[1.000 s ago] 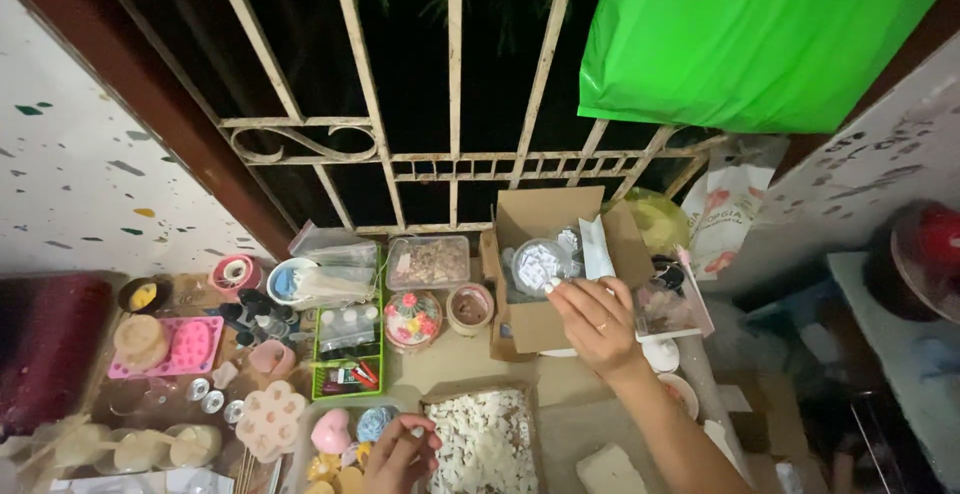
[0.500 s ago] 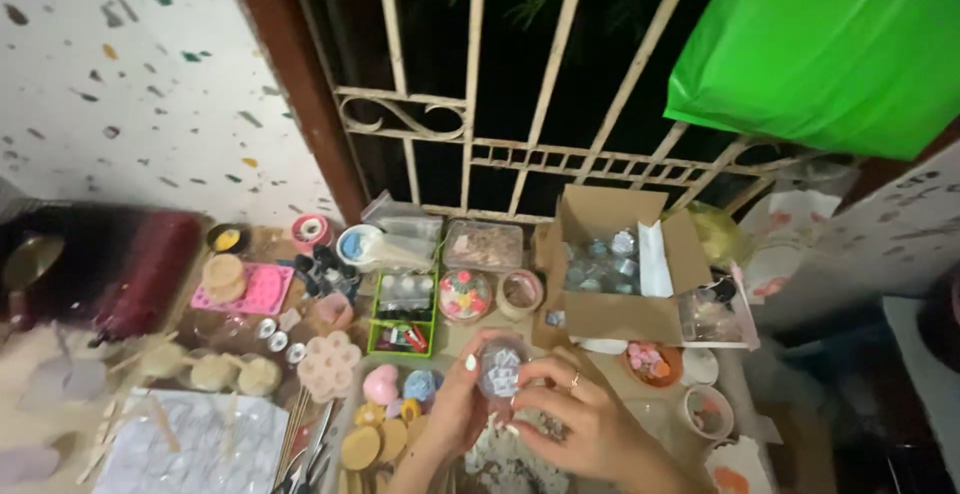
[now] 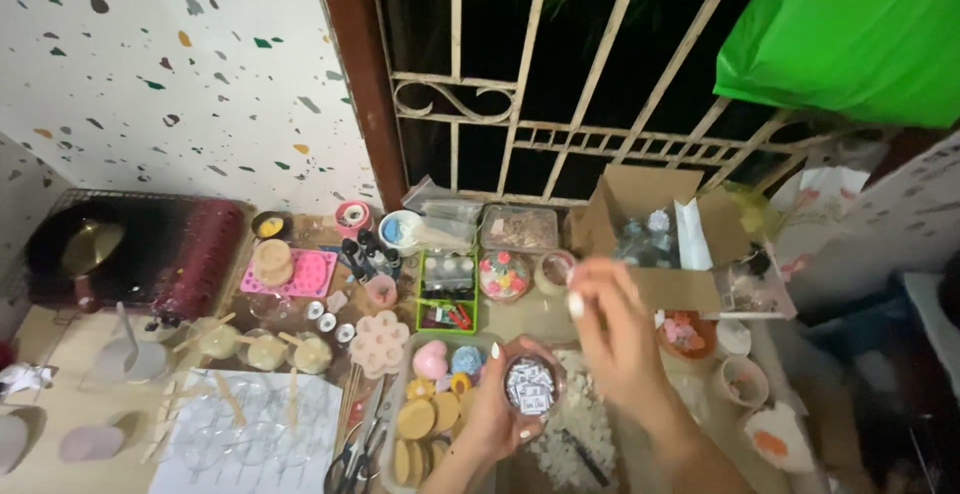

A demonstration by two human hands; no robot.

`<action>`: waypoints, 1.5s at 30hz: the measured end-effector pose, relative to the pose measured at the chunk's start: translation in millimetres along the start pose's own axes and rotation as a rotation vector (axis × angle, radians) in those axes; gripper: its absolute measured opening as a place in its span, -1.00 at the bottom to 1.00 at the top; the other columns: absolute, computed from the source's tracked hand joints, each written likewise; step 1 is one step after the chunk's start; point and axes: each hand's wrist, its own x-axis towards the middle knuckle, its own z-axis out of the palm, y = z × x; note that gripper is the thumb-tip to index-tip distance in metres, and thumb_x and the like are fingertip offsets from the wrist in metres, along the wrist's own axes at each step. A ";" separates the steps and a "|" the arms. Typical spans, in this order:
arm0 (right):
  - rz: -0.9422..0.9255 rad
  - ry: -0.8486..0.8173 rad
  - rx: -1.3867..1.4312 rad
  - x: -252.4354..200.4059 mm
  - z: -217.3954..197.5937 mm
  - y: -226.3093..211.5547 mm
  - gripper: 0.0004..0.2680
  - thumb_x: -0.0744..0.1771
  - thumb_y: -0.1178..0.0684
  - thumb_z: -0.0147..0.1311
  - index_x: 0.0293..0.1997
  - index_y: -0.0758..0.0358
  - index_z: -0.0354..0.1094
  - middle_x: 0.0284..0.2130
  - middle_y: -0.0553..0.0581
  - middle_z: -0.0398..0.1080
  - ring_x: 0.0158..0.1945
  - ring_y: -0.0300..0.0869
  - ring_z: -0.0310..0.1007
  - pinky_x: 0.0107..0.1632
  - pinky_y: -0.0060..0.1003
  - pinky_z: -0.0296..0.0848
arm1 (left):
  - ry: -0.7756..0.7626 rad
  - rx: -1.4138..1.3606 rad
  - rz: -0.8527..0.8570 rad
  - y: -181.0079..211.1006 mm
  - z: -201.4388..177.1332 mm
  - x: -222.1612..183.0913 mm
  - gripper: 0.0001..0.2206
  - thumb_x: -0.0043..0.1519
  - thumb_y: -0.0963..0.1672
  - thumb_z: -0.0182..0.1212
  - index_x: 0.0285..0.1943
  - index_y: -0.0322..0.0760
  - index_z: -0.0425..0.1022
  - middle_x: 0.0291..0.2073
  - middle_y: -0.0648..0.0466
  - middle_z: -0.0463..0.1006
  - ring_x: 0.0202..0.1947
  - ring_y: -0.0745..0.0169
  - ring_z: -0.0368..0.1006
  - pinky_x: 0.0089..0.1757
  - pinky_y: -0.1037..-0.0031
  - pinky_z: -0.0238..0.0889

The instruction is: Preparing labels and decorative elements for candle packaging at a workbench.

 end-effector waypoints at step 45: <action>0.441 -0.694 0.549 -33.9 64.6 19.5 -0.92 0.33 0.17 0.15 -0.25 0.39 0.44 -0.12 0.00 0.34 -0.12 -0.32 0.41 -0.16 -0.39 0.48 | 0.153 0.138 -0.154 64.0 -16.4 -49.8 -0.53 0.32 0.18 -0.13 -0.06 -0.16 0.49 -0.43 0.07 0.63 -0.56 0.23 0.56 -0.67 0.53 0.19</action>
